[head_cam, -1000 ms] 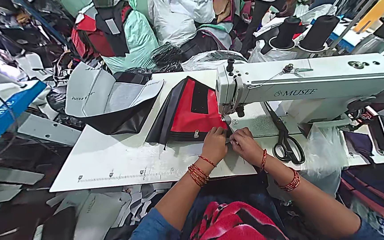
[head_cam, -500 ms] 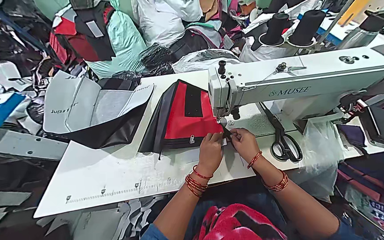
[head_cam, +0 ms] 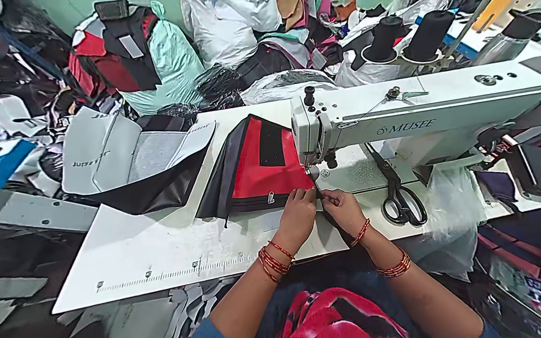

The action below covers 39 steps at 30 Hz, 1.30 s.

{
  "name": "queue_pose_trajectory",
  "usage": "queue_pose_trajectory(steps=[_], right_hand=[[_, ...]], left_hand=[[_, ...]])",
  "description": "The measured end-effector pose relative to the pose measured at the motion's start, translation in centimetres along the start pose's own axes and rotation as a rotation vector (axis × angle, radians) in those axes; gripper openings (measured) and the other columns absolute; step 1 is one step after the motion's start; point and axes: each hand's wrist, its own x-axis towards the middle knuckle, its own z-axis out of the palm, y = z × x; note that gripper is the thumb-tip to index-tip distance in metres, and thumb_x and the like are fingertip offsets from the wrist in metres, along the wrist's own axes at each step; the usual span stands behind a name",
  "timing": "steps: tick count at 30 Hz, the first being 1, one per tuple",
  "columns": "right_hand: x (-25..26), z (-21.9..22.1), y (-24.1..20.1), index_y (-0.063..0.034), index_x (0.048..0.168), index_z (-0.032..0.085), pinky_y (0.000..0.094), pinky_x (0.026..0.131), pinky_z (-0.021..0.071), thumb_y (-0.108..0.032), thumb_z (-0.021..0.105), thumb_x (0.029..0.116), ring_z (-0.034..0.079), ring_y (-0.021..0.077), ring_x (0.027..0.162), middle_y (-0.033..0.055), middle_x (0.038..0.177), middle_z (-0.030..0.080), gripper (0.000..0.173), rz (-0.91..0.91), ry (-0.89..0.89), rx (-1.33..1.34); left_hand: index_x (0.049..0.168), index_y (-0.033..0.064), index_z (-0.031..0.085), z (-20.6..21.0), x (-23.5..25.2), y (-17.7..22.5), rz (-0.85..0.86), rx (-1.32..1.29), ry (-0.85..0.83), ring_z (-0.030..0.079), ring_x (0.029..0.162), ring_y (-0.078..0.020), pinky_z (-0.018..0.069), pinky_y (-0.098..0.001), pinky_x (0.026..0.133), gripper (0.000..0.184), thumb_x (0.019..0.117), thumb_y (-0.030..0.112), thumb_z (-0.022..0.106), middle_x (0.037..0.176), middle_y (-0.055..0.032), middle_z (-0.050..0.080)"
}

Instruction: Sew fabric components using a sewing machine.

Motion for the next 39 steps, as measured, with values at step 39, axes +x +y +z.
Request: queue_pose_trajectory(steps=[39], right_hand=[[-1.1,-0.2,-1.6,0.0061,0.133,0.064,0.0341,0.092,0.0495,0.002,0.046,0.0985,0.061,0.029,0.101,0.0252,0.115,0.061,0.039,-0.104,-0.185,-0.385]], left_hand=[[0.126,-0.0098,0.067,-1.1,-1.2,-1.3,0.063,-0.205,-0.074,0.053,0.138,-0.0408,0.0396,-0.0482,0.117,0.038,0.09,-0.005,0.055,0.14,-0.0263,0.061]])
